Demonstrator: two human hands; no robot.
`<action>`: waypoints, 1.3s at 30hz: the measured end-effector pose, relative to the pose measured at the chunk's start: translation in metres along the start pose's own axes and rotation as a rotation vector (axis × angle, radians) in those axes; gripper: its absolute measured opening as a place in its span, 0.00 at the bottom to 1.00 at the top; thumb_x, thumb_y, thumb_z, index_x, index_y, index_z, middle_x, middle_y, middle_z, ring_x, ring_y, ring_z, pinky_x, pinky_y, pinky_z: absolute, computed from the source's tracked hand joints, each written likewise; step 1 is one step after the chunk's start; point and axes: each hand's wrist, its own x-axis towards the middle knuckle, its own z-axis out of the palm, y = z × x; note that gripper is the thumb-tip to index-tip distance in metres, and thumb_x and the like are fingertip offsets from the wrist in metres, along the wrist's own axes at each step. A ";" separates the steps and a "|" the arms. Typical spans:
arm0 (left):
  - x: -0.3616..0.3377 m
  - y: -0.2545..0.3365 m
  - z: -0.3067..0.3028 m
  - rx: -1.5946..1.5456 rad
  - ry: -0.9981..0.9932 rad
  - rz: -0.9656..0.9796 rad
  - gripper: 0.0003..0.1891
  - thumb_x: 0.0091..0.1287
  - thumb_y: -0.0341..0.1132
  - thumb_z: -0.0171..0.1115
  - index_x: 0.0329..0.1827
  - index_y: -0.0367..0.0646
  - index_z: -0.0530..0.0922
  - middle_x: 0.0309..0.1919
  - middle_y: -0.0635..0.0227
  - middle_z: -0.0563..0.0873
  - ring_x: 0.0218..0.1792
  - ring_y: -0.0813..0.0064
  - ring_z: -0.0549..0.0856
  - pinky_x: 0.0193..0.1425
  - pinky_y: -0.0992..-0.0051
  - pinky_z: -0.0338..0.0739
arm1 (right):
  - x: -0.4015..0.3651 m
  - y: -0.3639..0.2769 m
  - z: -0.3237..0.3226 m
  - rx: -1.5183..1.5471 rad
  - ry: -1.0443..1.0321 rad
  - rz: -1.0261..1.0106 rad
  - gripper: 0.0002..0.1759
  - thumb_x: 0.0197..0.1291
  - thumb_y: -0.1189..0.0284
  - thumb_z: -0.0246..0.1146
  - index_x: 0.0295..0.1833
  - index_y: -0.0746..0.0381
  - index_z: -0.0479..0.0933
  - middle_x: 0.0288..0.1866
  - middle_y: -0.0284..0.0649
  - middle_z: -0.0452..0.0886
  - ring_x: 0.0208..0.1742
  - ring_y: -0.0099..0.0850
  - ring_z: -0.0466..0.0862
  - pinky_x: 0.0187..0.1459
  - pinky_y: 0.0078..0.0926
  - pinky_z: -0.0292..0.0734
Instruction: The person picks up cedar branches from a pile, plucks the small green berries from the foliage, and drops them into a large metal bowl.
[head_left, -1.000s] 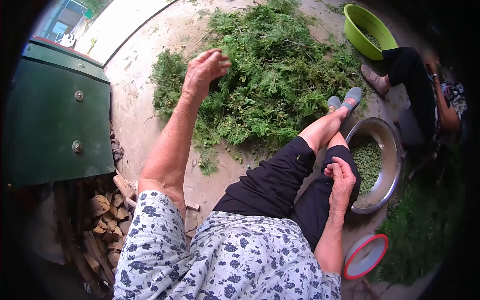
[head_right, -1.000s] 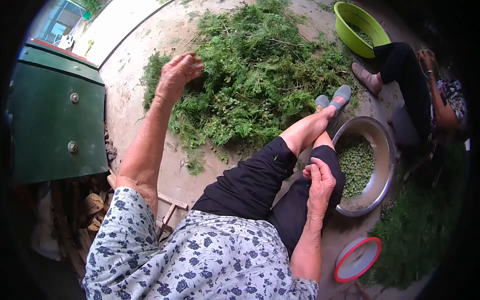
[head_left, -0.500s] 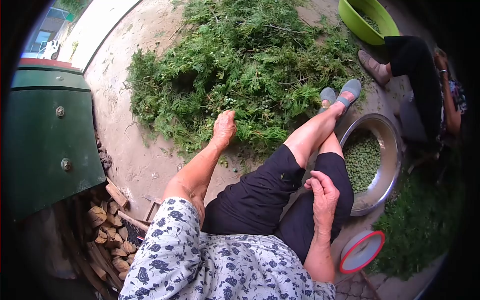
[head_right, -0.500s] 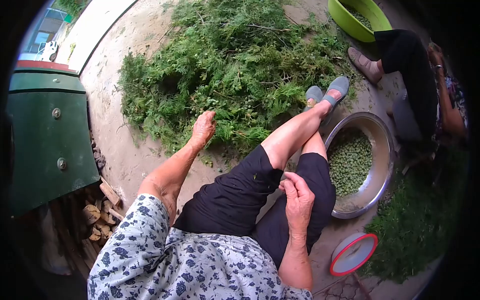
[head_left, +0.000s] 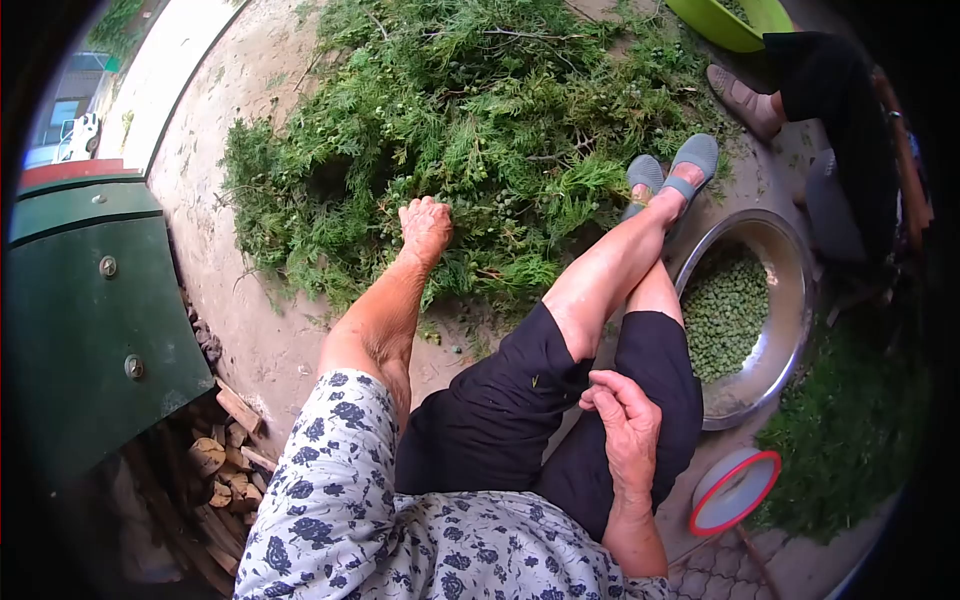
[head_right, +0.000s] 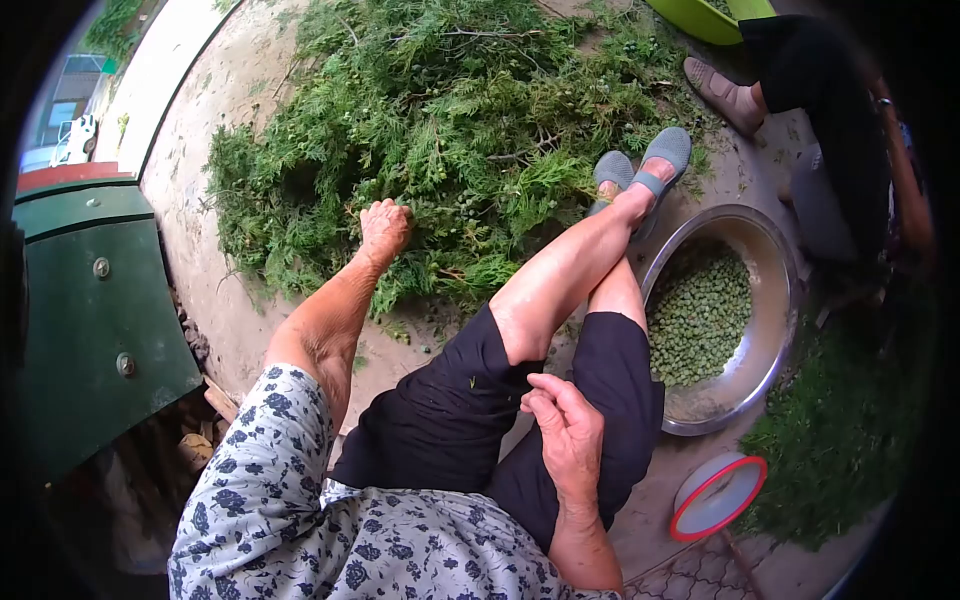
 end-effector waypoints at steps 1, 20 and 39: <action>-0.003 -0.001 0.006 0.001 -0.002 0.002 0.07 0.55 0.33 0.56 0.30 0.46 0.82 0.38 0.61 0.80 0.46 0.59 0.79 0.45 0.57 0.70 | 0.000 0.000 0.000 0.003 -0.001 0.003 0.11 0.62 0.75 0.58 0.47 0.70 0.76 0.32 0.37 0.79 0.34 0.23 0.79 0.40 0.19 0.75; -0.181 0.036 -0.094 -1.616 0.222 -0.359 0.07 0.60 0.30 0.64 0.36 0.34 0.81 0.28 0.75 0.81 0.30 0.85 0.76 0.36 0.82 0.71 | -0.012 0.011 0.014 0.027 0.004 -0.154 0.11 0.63 0.73 0.56 0.46 0.68 0.77 0.30 0.36 0.80 0.30 0.21 0.79 0.36 0.18 0.75; -0.293 0.130 -0.140 -1.399 0.172 0.307 0.09 0.57 0.25 0.65 0.40 0.36 0.77 0.29 0.67 0.76 0.30 0.76 0.75 0.35 0.77 0.70 | -0.041 -0.023 0.057 0.748 0.084 -0.075 0.09 0.60 0.67 0.62 0.35 0.61 0.74 0.24 0.33 0.76 0.18 0.23 0.75 0.18 0.17 0.69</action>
